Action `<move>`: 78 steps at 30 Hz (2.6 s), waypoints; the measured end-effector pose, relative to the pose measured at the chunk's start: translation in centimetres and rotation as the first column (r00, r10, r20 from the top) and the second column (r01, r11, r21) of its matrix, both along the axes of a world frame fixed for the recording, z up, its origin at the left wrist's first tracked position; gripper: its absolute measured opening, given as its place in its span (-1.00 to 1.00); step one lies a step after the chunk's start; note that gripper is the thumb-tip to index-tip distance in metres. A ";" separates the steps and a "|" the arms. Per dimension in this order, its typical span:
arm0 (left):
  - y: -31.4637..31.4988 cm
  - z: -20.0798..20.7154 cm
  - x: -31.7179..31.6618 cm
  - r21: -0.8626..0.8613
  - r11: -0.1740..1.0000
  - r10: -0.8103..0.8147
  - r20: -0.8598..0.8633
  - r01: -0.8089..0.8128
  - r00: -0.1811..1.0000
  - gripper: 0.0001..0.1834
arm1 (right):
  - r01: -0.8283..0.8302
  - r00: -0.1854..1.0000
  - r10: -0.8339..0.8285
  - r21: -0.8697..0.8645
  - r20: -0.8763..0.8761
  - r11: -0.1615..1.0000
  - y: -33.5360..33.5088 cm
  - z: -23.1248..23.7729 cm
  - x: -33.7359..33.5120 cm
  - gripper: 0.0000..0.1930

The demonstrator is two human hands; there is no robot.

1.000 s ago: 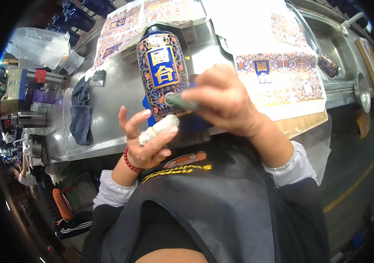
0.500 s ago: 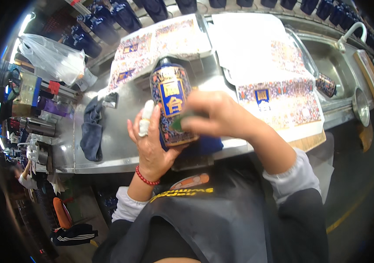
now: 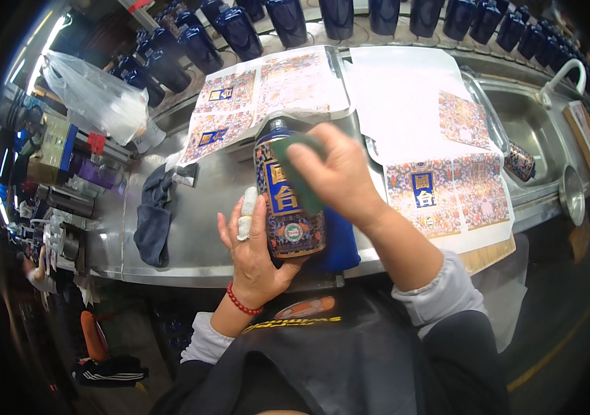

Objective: The person applies decorative stickers to a blue ceramic bottle, smoothing them with a green tool and rotating the bottle to cover different sides. The person then places the finished bottle aside and picks up a new bottle to repeat the process.

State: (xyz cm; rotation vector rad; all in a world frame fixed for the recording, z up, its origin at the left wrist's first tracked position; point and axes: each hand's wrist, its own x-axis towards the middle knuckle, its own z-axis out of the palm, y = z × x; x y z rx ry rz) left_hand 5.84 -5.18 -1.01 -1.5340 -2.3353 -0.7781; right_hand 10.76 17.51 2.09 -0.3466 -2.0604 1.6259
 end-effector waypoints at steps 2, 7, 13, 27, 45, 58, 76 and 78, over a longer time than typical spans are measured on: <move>0.2 0.2 -0.1 -0.002 1.000 0.000 -0.017 0.000 1.000 0.13 | 0.194 0.979 -0.192 0.023 -0.063 0.981 -0.3 -1.0 0.1 -0.79; 0.2 0.0 -0.3 0.023 1.000 -0.005 -0.049 0.006 0.999 0.16 | 0.012 0.989 -0.051 -0.268 -0.137 0.963 -0.5 -2.6 1.4 -0.78; -0.1 -0.9 -1.0 0.081 0.997 -0.003 0.006 0.002 1.000 0.21 | 0.039 0.976 0.140 0.771 -0.165 0.636 -1.0 3.5 1.6 -0.85; -0.5 -2.2 -0.6 0.160 0.987 -0.017 0.133 -0.005 0.991 0.08 | 0.284 0.951 -0.256 0.821 -0.174 0.496 -0.5 5.5 -3.1 -0.82; 0.2 -1.7 0.1 0.063 0.997 -0.035 0.004 0.035 0.999 0.09 | 0.082 0.986 -0.104 -0.165 -0.131 0.983 -1.8 -2.3 4.7 -0.82; -0.3 -3.9 -0.8 0.175 0.983 -0.101 0.308 0.048 0.946 0.07 | -0.189 0.615 -0.652 0.885 0.445 0.425 27.5 -6.4 16.2 -0.47; 0.1 -5.1 0.4 0.239 0.969 -0.056 0.457 -0.062 0.888 0.08 | 0.505 0.611 -0.331 -0.032 0.719 0.863 48.1 -10.1 22.8 -0.77; 0.2 -5.1 0.3 0.271 0.961 -0.091 0.470 -0.046 0.878 0.08 | 0.361 0.756 -0.365 0.118 0.544 0.925 45.5 -5.6 21.4 -0.76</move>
